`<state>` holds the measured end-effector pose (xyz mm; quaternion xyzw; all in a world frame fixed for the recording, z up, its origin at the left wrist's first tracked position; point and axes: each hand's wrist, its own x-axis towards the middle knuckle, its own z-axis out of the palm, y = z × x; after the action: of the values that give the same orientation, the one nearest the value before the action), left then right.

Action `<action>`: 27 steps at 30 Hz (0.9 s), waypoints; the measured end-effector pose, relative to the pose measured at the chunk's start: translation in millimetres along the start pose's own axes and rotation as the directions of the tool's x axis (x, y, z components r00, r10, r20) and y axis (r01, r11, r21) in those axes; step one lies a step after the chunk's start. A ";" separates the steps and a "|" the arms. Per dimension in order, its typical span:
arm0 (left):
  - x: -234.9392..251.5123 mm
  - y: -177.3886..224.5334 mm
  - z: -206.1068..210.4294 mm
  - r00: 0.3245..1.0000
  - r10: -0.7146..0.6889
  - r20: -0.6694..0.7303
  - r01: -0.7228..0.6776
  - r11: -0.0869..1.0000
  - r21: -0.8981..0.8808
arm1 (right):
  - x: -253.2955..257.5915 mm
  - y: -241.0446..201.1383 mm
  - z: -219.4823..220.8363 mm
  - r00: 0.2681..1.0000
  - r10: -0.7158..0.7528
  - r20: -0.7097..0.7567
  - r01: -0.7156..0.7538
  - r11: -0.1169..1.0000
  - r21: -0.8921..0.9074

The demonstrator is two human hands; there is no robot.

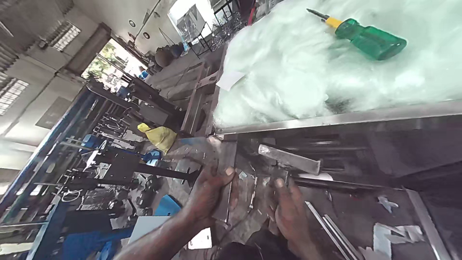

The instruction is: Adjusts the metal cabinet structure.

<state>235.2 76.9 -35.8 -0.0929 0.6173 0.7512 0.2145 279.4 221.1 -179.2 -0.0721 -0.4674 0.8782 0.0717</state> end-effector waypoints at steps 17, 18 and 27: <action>-1.6 0.4 -10.2 0.998 -0.022 0.059 0.024 0.999 -0.028 | 1.3 -1.5 12.7 0.903 -0.404 -0.148 0.427 0.885 0.188; -1.5 1.2 -10.1 0.999 -0.020 0.049 0.020 1.000 -0.010 | 4.0 2.6 18.8 0.934 -0.346 -0.091 0.348 0.938 0.003; -12.1 -22.4 -28.8 0.968 -0.099 0.229 0.091 0.995 0.048 | -24.2 -43.0 -4.0 0.922 -0.329 0.204 0.386 0.747 -0.541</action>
<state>252.2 49.8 -57.1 -0.0301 0.5968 0.7341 0.3224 306.3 243.4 -144.2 0.0429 -0.7166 0.6695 0.1910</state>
